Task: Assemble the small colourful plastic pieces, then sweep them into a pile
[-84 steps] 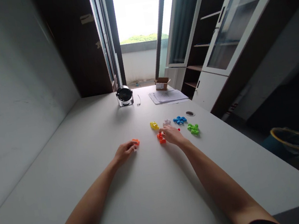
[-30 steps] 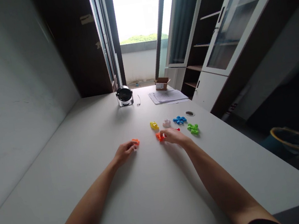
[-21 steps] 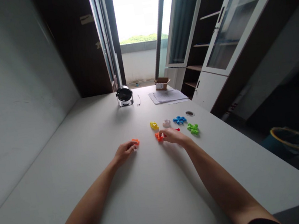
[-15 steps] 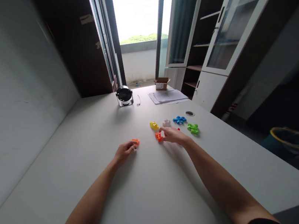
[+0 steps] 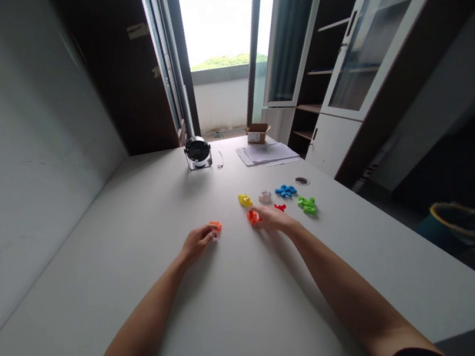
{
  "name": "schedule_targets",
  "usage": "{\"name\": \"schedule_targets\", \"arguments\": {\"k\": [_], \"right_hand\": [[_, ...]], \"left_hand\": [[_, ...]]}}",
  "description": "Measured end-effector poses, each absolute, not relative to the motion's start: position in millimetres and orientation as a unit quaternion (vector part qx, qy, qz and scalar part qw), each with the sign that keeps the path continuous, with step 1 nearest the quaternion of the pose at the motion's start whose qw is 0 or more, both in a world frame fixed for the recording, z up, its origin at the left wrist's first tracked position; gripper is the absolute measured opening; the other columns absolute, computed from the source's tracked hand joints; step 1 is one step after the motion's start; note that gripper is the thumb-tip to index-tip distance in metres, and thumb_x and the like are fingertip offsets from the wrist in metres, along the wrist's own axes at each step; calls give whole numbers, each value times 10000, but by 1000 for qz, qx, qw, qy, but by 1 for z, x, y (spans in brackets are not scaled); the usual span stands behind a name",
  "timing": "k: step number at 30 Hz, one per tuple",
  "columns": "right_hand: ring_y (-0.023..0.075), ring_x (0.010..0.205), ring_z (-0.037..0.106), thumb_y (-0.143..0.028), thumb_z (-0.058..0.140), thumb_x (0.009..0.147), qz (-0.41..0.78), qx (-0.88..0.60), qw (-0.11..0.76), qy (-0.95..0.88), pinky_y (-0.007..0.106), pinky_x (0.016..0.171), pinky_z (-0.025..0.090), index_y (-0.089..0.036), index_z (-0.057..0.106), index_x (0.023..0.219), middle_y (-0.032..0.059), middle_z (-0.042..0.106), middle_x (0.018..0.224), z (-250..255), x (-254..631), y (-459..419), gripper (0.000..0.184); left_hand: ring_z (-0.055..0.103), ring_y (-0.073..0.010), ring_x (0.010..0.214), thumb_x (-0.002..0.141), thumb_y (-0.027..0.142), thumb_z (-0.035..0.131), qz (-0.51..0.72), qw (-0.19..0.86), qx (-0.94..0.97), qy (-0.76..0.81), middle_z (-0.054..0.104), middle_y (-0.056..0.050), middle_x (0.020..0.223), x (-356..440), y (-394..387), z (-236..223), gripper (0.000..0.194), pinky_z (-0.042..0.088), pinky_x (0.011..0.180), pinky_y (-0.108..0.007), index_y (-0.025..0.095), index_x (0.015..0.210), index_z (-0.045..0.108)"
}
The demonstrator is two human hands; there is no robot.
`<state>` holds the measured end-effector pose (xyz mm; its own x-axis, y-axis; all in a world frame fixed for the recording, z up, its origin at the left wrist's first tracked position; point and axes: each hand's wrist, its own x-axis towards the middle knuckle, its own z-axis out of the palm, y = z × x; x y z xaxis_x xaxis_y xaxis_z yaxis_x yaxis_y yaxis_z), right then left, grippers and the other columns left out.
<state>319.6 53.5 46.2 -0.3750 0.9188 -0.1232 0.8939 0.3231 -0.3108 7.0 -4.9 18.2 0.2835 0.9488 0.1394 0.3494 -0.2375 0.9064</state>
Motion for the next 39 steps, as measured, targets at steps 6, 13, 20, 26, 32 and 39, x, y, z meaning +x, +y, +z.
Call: {"name": "schedule_targets", "arguments": {"k": [6, 13, 20, 26, 32, 39], "right_hand": [[197, 825, 640, -329, 736, 820, 196, -564, 48, -800, 224, 597, 392, -235, 623, 1229, 68, 695, 1038, 50, 319, 51, 434], [218, 852, 632, -283, 762, 799, 183, -560, 64, -805, 242, 657, 404, -241, 579, 1345, 86, 684, 1017, 43, 327, 57, 577], [210, 882, 617, -249, 739, 788, 173, -545, 69, -818, 242, 694, 422, -231, 519, 1418, 67, 677, 1027, 42, 328, 59, 667], [221, 960, 609, -199, 717, 796, 161, -512, 105, -837, 257, 794, 441, -225, 584, 1345, 80, 677, 1068, 44, 325, 57, 566], [197, 858, 637, -190, 701, 817, 175, -509, 108, -836, 232, 715, 435, -246, 603, 1322, 69, 697, 1028, 44, 323, 58, 517], [190, 863, 638, -192, 688, 829, 162, -510, 116, -837, 226, 715, 423, -229, 642, 1269, 68, 703, 999, 45, 323, 61, 444]], "left_hand": [[632, -177, 821, 887, 381, 572, 354, 381, 718, 462, 720, -37, 872, 4, -2, 13, 324, 484, 787, -269, 175, 1077, 735], [631, -179, 818, 889, 383, 572, 350, 371, 719, 472, 719, -31, 870, 2, 0, 8, 311, 487, 803, -277, 190, 1072, 735], [634, -167, 805, 906, 366, 558, 348, 369, 725, 465, 720, -28, 886, 1, 1, 4, 303, 489, 792, -266, 198, 1092, 728], [636, -166, 809, 912, 349, 554, 344, 364, 731, 463, 719, -24, 882, 0, 2, 4, 288, 482, 786, -260, 200, 1090, 725], [640, -164, 804, 911, 352, 563, 347, 363, 729, 465, 728, -24, 881, 1, 1, 5, 285, 486, 785, -257, 200, 1084, 732], [647, -170, 797, 914, 320, 559, 371, 326, 729, 474, 738, -32, 949, 2, 2, 1, 264, 501, 772, -273, 212, 1067, 743]]}}
